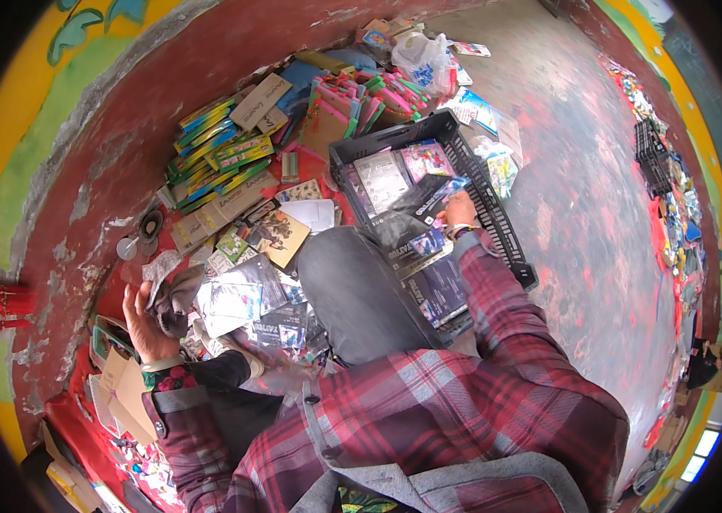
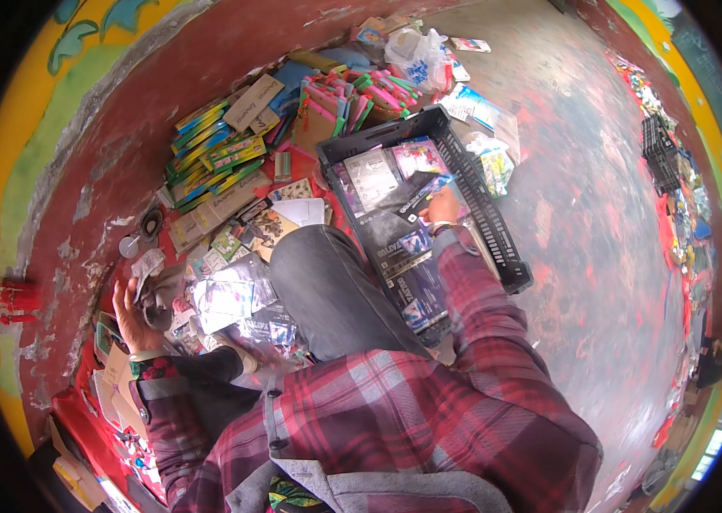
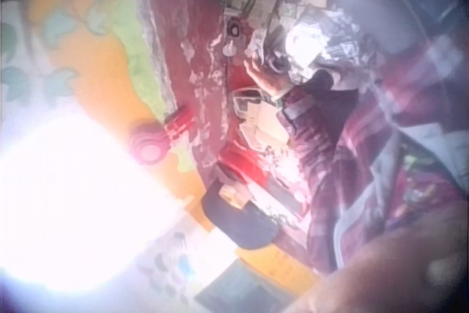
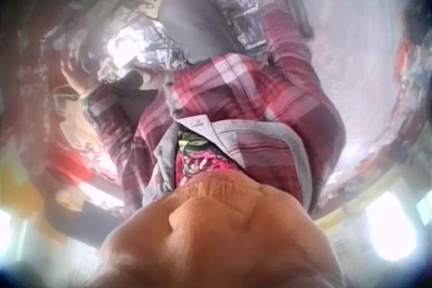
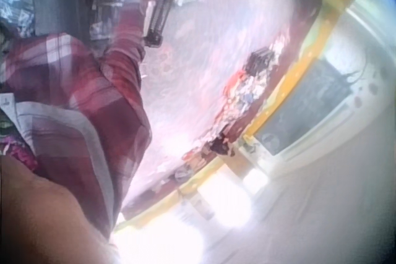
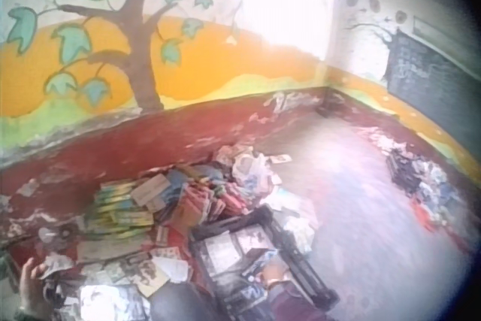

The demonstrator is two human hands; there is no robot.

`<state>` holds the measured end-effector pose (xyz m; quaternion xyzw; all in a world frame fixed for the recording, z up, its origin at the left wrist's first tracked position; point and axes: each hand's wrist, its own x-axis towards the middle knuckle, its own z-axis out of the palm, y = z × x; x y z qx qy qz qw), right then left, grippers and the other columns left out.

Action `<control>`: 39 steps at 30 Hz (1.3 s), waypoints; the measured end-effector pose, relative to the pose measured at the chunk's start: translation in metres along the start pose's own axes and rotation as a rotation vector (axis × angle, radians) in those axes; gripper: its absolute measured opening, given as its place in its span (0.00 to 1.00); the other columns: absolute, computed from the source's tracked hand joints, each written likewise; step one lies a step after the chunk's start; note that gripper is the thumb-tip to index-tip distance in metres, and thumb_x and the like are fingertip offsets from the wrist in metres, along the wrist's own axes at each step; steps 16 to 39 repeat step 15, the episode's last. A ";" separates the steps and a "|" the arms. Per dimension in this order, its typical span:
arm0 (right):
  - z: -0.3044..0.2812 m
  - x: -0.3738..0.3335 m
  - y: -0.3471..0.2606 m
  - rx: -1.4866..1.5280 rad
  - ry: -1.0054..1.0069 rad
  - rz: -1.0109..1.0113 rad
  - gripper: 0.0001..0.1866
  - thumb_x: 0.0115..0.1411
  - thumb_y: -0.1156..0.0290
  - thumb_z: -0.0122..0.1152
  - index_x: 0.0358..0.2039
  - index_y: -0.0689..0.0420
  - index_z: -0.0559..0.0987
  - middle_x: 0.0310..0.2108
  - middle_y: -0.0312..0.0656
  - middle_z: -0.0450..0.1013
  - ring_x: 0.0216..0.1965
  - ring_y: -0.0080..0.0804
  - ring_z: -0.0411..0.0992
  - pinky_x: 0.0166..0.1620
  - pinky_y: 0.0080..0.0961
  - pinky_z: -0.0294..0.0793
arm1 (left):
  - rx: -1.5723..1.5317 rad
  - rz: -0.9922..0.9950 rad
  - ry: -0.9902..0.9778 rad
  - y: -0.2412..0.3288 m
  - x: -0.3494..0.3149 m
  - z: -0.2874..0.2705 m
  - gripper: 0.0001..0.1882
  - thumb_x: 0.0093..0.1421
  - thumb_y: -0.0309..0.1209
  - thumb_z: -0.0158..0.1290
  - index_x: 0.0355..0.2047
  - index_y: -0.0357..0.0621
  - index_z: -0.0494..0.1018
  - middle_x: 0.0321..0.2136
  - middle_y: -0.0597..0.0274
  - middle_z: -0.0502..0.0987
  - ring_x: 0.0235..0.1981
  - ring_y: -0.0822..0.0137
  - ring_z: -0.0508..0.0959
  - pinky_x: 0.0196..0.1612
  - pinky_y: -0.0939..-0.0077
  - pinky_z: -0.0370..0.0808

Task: The person sits on the floor and wipes the surfaces of various small packaged items, including tattoo sheets and a red bear-shaped object, using a cloth. They handle each item individually, wiping both sides before placing them into a black plastic crate.

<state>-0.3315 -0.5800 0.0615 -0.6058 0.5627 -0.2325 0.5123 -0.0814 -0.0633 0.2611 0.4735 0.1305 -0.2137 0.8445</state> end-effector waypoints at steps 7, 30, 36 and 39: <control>0.081 0.040 0.029 0.159 0.140 0.026 0.09 0.60 0.74 0.39 0.35 0.66 0.66 0.17 0.47 0.69 0.11 0.33 0.71 0.10 0.26 0.64 | -0.029 -0.014 0.072 -0.020 0.018 -0.015 0.19 0.58 0.45 0.51 0.36 0.40 0.75 0.35 0.57 0.78 0.38 0.60 0.77 0.45 0.66 0.73; 0.105 0.042 -0.008 0.266 0.028 0.049 0.11 0.61 0.71 0.42 0.39 0.63 0.69 0.18 0.47 0.67 0.13 0.34 0.71 0.12 0.22 0.64 | 0.006 -0.041 0.047 -0.027 0.026 -0.014 0.19 0.60 0.45 0.49 0.36 0.40 0.75 0.35 0.59 0.78 0.39 0.62 0.77 0.43 0.68 0.74; 0.105 0.042 -0.008 0.266 0.028 0.049 0.11 0.61 0.71 0.42 0.39 0.63 0.69 0.18 0.47 0.67 0.13 0.34 0.71 0.12 0.22 0.64 | 0.006 -0.041 0.047 -0.027 0.026 -0.014 0.19 0.60 0.45 0.49 0.36 0.40 0.75 0.35 0.59 0.78 0.39 0.62 0.77 0.43 0.68 0.74; 0.105 0.042 -0.008 0.266 0.028 0.049 0.11 0.61 0.71 0.42 0.39 0.63 0.69 0.18 0.47 0.67 0.13 0.34 0.71 0.12 0.22 0.64 | 0.006 -0.041 0.047 -0.027 0.026 -0.014 0.19 0.60 0.45 0.49 0.36 0.40 0.75 0.35 0.59 0.78 0.39 0.62 0.77 0.43 0.68 0.74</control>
